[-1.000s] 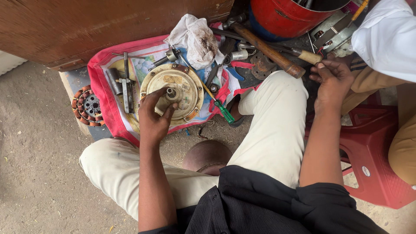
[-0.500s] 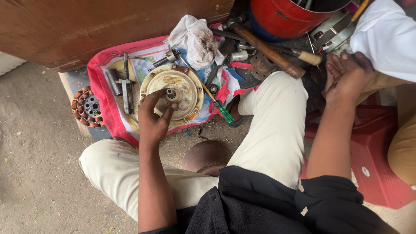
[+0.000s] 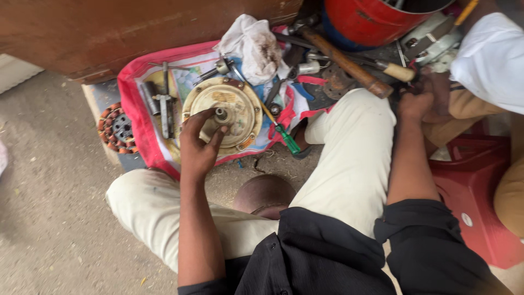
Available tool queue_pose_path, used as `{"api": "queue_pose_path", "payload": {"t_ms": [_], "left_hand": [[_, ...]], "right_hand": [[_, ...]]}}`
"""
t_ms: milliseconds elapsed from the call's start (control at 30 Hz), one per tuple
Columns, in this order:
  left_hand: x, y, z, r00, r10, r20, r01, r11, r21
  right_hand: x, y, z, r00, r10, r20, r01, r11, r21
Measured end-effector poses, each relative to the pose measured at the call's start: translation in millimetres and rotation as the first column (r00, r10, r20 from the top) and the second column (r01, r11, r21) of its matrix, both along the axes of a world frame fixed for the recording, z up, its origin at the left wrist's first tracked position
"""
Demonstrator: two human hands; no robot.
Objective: The person sits on the ground and uses a screwdriver to adjust a small cylindrical part on a motor component. They then use pliers to manipulate wires and continue adjusting the part with the screwdriver.
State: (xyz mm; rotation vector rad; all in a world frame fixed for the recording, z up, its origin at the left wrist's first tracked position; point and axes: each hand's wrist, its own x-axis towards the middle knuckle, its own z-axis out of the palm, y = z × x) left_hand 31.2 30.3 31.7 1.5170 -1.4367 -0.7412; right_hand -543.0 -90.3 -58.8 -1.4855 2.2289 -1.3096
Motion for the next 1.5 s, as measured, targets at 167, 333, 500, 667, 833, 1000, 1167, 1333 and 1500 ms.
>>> {"api": "queue_pose_path", "payload": {"t_ms": [167, 333, 500, 667, 833, 1000, 1167, 1333, 1500], "left_hand": [[1.8, 0.3, -2.1, 1.0, -0.002, 0.003, 0.002, 1.0, 0.006], [1.4, -0.3, -1.5, 1.0, -0.003, -0.001, 0.003, 1.0, 0.005], [2.6, 0.2, 0.7, 1.0, -0.011, -0.001, 0.011, 1.0, 0.012], [2.4, 0.0, -0.8, 1.0, -0.004, -0.009, 0.004, 1.0, 0.012], [1.9, -1.0, -7.8, 1.0, -0.004, -0.031, 0.004, 1.0, -0.011], [5.3, -0.3, -11.4, 0.984, 0.02, -0.178, -0.021, 1.0, 0.0], [8.1, -1.0, -9.1, 0.969, 0.01, -0.245, -0.005, 1.0, 0.021], [9.1, -0.2, -6.6, 0.951, -0.006, -0.31, 0.008, 1.0, 0.007], [6.5, 1.8, -7.6, 0.972, 0.015, -0.233, -0.013, 1.0, 0.012]], "right_hand": [[5.2, -9.5, -4.7, 0.953, 0.114, 0.28, -0.108, 0.993, -0.036], [4.8, -2.5, -6.2, 0.978, -0.023, 0.205, 0.02, 1.0, 0.018], [0.3, 6.2, -0.4, 0.996, 0.036, -0.085, -0.032, 0.998, 0.05], [4.2, 17.9, 3.8, 0.982, -0.017, 0.186, -0.004, 0.993, 0.115], [8.3, 4.4, 2.4, 0.994, 0.102, -0.026, -0.101, 0.994, 0.038], [3.1, 0.4, 2.5, 0.897, 0.133, -0.422, -0.072, 0.985, 0.157], [-9.5, 50.2, 1.9, 0.969, 0.188, -0.16, -0.103, 0.896, 0.431], [-24.0, 115.9, 23.7, 0.917, -0.016, 0.399, -0.246, 0.766, 0.595], [-40.1, 182.4, 56.2, 0.427, -0.076, 0.901, -0.456, 0.843, 0.287]]}}
